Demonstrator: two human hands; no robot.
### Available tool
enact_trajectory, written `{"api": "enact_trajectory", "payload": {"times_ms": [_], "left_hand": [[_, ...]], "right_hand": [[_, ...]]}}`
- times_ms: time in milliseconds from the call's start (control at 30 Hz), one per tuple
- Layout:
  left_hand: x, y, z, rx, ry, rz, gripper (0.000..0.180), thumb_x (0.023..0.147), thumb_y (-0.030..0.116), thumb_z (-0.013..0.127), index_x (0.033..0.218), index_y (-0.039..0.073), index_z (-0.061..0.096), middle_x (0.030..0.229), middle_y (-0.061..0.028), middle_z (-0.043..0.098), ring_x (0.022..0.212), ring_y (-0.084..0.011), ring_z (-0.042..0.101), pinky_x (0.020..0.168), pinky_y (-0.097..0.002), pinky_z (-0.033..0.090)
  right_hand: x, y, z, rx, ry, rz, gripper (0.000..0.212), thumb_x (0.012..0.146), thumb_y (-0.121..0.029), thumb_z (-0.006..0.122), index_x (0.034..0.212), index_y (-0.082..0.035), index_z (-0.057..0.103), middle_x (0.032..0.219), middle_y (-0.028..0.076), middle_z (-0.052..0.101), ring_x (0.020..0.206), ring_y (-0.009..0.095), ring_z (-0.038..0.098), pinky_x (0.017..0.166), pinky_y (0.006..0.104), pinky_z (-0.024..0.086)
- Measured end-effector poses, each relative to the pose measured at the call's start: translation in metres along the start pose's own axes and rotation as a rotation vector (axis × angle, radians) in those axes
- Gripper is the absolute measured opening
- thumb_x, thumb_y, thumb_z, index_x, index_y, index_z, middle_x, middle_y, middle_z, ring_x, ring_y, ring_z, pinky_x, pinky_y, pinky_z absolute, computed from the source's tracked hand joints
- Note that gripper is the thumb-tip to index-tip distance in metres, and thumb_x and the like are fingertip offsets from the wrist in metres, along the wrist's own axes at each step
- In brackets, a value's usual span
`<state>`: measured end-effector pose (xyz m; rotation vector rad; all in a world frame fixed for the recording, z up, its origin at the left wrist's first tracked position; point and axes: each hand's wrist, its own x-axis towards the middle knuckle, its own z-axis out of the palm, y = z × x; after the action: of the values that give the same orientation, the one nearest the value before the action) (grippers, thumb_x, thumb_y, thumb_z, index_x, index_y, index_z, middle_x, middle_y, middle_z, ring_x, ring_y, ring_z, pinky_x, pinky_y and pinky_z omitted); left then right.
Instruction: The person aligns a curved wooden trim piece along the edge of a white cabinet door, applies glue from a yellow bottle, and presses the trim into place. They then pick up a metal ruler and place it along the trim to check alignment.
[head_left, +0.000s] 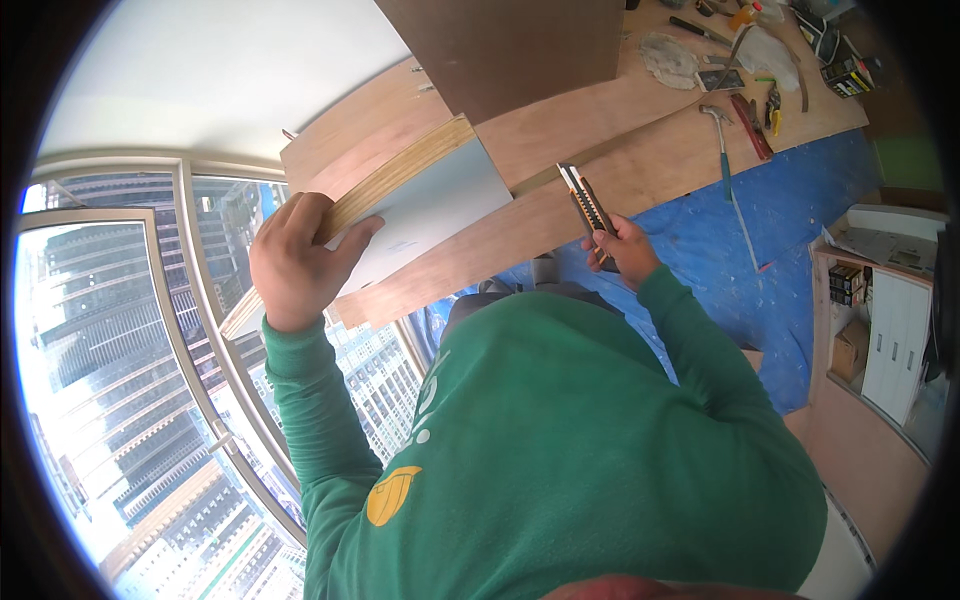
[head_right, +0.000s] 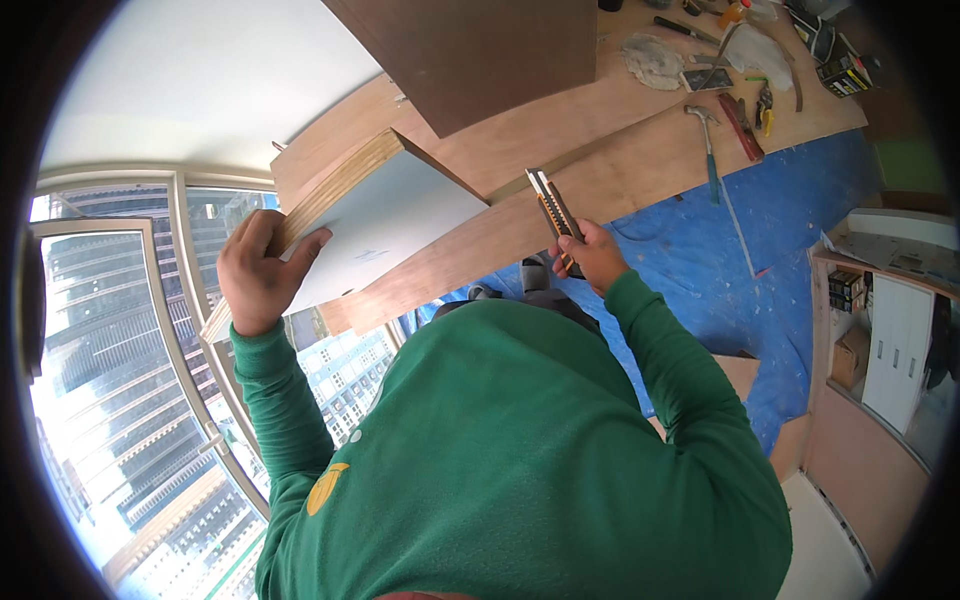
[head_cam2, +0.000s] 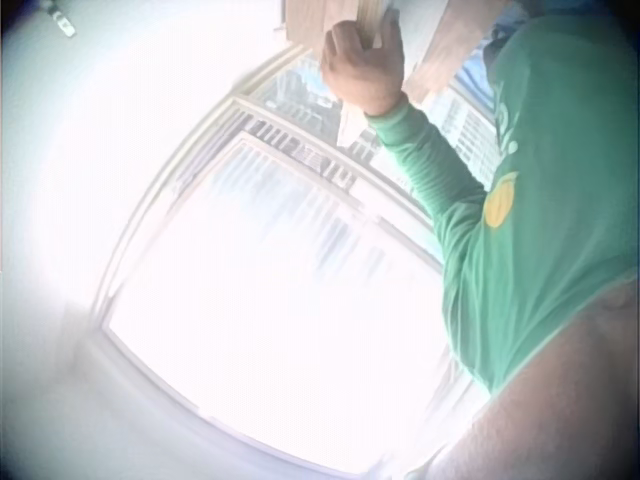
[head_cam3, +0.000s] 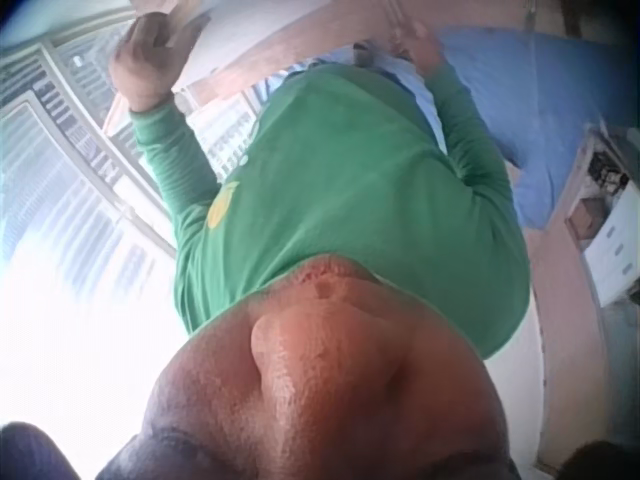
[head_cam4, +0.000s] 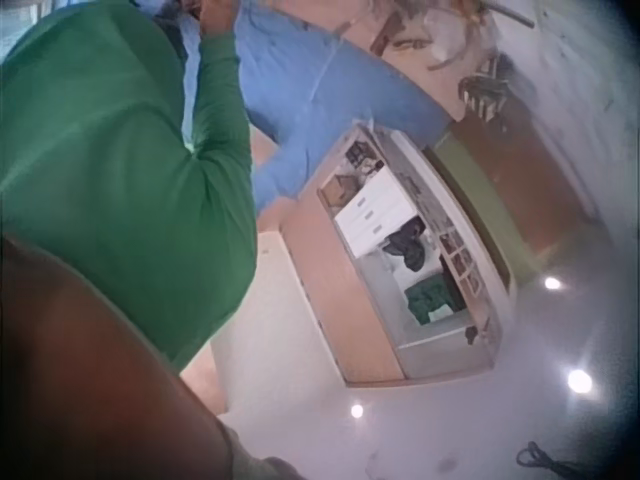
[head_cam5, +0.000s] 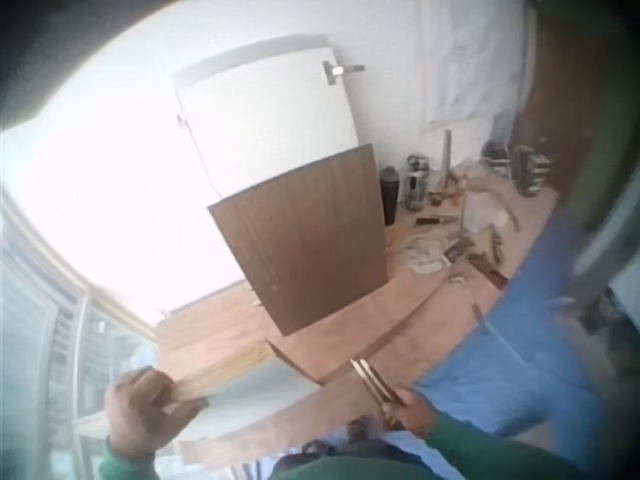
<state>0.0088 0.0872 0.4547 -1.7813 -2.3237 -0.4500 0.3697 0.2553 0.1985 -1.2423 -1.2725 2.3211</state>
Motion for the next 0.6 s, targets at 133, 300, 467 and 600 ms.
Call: {"api": "enact_trajectory", "payload": {"times_ms": [133, 300, 467, 600], "left_hand": [[-0.005, 0.002, 0.0, -0.011, -0.015, -0.035, 0.041, 0.067, 0.031, 0.096, 0.082, 0.007, 0.066, 0.068, -0.0075, 0.059, 0.058, -0.0263, 0.058, 0.055, -0.0385, 0.046], [-0.007, 0.005, -0.002, -0.077, -0.018, 0.005, 0.043, 0.072, 0.029, 0.097, 0.082, 0.003, 0.064, 0.066, -0.0072, 0.051, 0.054, -0.0196, 0.049, 0.051, -0.0361, 0.04], [-0.002, 0.009, -0.009, -0.09, -0.124, -0.045, 0.037, 0.072, 0.027, 0.094, 0.083, 0.006, 0.066, 0.069, -0.0063, 0.059, 0.058, -0.0269, 0.057, 0.059, -0.0394, 0.047], [0.008, 0.013, -0.02, -0.099, -0.207, 0.011, 0.033, 0.076, 0.024, 0.091, 0.086, 0.004, 0.068, 0.072, -0.0068, 0.063, 0.061, -0.0261, 0.061, 0.059, -0.0386, 0.049]], "right_hand": [[-0.002, -0.009, -0.003, -0.02, 0.083, 0.051, 0.027, 0.108, -0.017, 0.059, 0.13, -0.002, 0.056, 0.095, 0.011, 0.068, 0.073, 0.017, 0.067, 0.065, 0.0334, 0.059], [-0.007, -0.05, 0.019, -0.078, 0.053, -0.231, 0.052, 0.102, -0.015, 0.069, 0.15, -0.006, 0.051, 0.095, 0.008, 0.065, 0.074, 0.013, 0.063, 0.065, 0.0293, 0.055], [0.0, -0.101, 0.08, -0.448, -0.042, -0.684, 0.061, 0.096, -0.02, 0.079, 0.152, -0.01, 0.057, 0.101, 0.006, 0.059, 0.087, 0.014, 0.059, 0.079, 0.0312, 0.053], [0.003, -0.132, 0.12, -0.54, -0.02, -0.714, 0.056, 0.092, -0.021, 0.084, 0.142, -0.008, 0.065, 0.108, 0.006, 0.057, 0.095, 0.014, 0.057, 0.088, 0.0307, 0.051]]}}
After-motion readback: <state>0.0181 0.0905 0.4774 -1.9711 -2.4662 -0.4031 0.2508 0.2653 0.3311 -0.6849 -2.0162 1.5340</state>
